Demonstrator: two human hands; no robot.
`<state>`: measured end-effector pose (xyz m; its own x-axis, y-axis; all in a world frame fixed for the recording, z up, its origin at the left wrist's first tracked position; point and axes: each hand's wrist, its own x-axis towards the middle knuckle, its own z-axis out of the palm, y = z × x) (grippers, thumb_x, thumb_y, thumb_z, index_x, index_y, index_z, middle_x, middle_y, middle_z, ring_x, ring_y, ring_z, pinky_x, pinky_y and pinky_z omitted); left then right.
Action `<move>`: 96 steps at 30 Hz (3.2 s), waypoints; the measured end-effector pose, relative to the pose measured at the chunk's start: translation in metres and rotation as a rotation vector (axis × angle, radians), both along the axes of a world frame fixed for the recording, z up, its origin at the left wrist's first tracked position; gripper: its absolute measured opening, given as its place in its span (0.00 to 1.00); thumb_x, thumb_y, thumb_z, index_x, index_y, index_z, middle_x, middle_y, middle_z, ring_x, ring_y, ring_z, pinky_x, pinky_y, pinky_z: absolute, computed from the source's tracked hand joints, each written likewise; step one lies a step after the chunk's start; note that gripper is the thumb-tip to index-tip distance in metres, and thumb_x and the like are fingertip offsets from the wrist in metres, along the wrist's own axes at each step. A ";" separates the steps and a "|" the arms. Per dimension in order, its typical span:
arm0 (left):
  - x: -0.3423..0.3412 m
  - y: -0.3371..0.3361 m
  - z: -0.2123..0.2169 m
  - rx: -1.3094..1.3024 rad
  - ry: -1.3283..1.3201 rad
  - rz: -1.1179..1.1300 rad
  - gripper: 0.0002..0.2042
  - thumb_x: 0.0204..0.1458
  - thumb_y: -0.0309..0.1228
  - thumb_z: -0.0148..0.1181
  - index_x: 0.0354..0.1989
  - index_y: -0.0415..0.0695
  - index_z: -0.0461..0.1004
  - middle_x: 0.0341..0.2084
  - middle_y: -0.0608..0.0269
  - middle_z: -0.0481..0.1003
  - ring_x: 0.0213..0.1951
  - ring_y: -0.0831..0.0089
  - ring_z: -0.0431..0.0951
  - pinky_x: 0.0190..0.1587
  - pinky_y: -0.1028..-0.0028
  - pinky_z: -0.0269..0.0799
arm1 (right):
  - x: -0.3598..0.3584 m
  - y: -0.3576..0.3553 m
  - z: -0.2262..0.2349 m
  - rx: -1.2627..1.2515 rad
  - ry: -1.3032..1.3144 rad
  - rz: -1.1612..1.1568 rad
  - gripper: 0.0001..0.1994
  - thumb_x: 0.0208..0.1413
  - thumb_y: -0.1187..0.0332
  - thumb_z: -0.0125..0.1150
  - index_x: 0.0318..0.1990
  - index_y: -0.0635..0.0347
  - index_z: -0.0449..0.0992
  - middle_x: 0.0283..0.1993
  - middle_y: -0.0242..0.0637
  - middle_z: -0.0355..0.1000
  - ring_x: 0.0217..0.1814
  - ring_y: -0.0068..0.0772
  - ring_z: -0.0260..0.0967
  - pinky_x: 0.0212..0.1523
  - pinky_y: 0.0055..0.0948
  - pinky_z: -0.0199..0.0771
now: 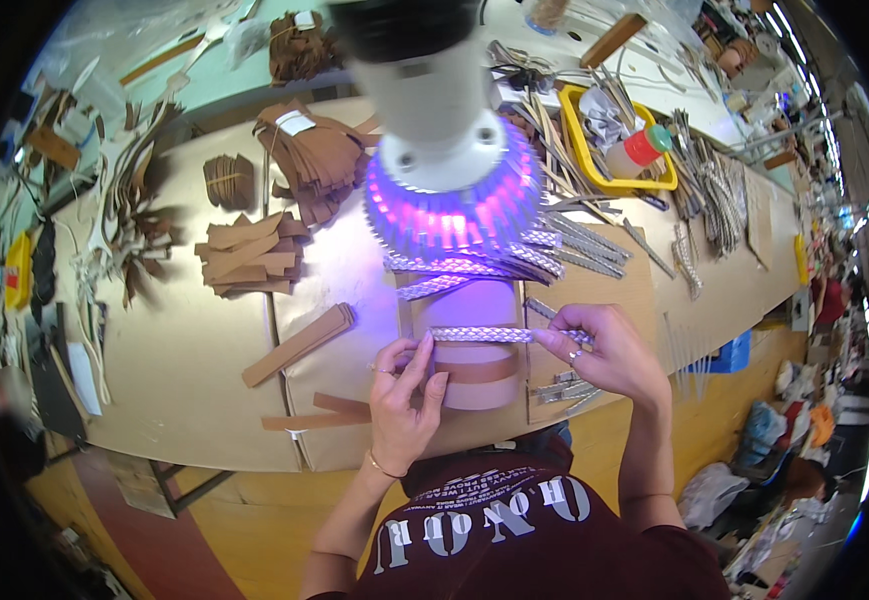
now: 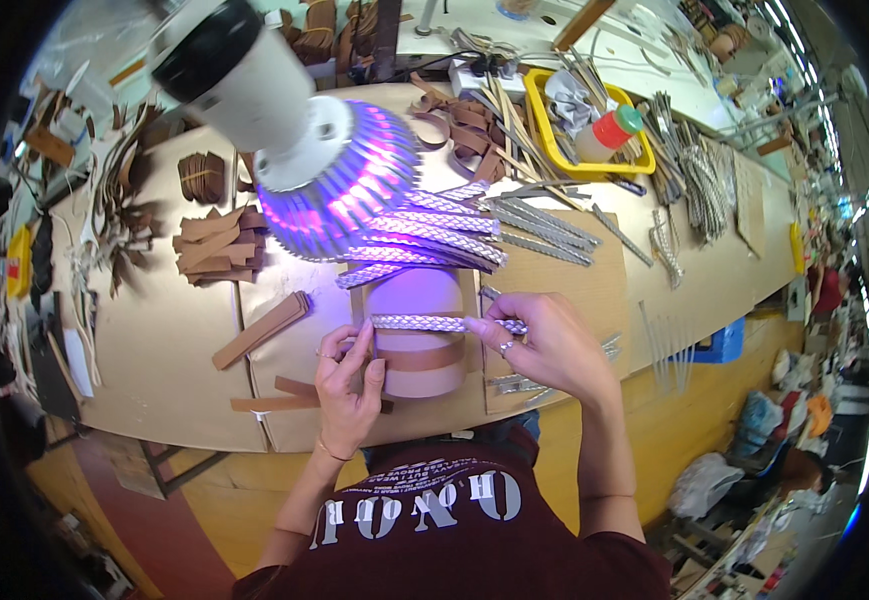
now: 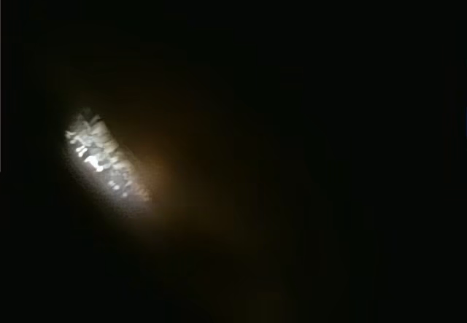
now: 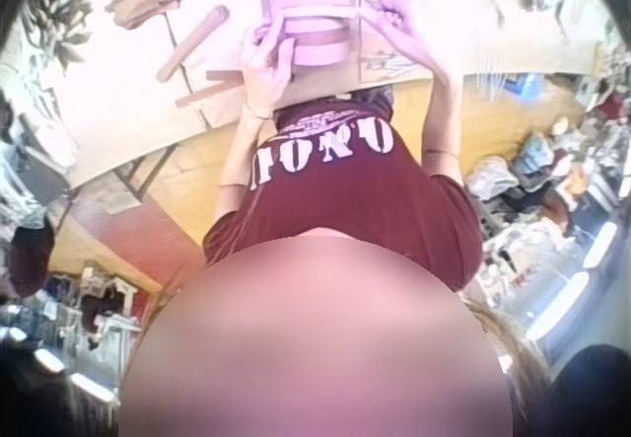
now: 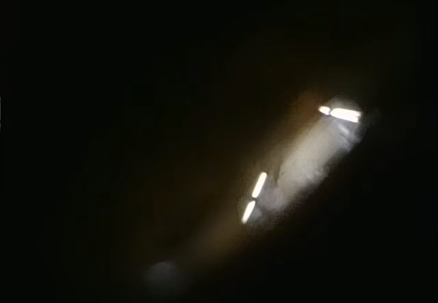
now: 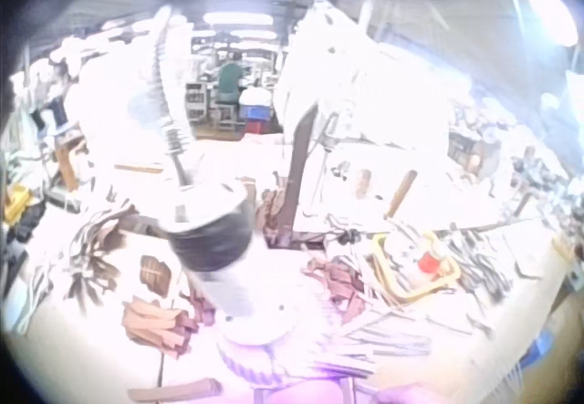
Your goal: The person repeatedly picks up braided strips and wraps them around a cylindrical cardboard form under a UV lamp. They also handle flat brown strips, placing them on the form between braided layers. The process continues with multiple braids being added in sequence.
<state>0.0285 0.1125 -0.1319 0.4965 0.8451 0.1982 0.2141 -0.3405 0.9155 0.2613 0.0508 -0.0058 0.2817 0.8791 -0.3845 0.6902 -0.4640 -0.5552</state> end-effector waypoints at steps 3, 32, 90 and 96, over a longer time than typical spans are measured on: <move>0.000 -0.001 0.001 -0.014 0.032 -0.002 0.20 0.55 0.30 0.63 0.57 0.39 0.74 0.46 0.49 0.70 0.40 0.61 0.74 0.44 0.67 0.72 | 0.002 -0.003 -0.004 0.133 0.057 0.031 0.18 0.58 0.56 0.63 0.31 0.66 0.78 0.23 0.43 0.73 0.25 0.38 0.71 0.31 0.34 0.69; 0.018 -0.035 0.022 -0.003 0.103 -0.030 0.27 0.54 0.37 0.65 0.62 0.42 0.68 0.65 0.35 0.57 0.64 0.39 0.62 0.64 0.54 0.61 | -0.034 0.045 0.039 0.303 0.024 0.298 0.15 0.55 0.60 0.58 0.28 0.65 0.79 0.22 0.50 0.72 0.27 0.55 0.72 0.31 0.47 0.69; 0.021 -0.027 0.036 0.134 0.231 -0.085 0.39 0.45 0.49 0.72 0.62 0.41 0.65 0.65 0.29 0.57 0.63 0.40 0.65 0.58 0.57 0.69 | 0.030 -0.024 -0.119 0.034 0.932 -0.175 0.17 0.57 0.57 0.68 0.37 0.65 0.81 0.29 0.30 0.75 0.32 0.17 0.67 0.36 0.22 0.68; 0.021 -0.031 0.025 0.131 0.167 -0.055 0.41 0.42 0.50 0.74 0.61 0.39 0.65 0.65 0.28 0.56 0.64 0.40 0.63 0.60 0.56 0.66 | 0.022 -0.025 -0.136 -0.173 1.349 -0.475 0.14 0.57 0.60 0.68 0.33 0.61 0.75 0.21 0.27 0.70 0.19 0.15 0.62 0.18 0.18 0.59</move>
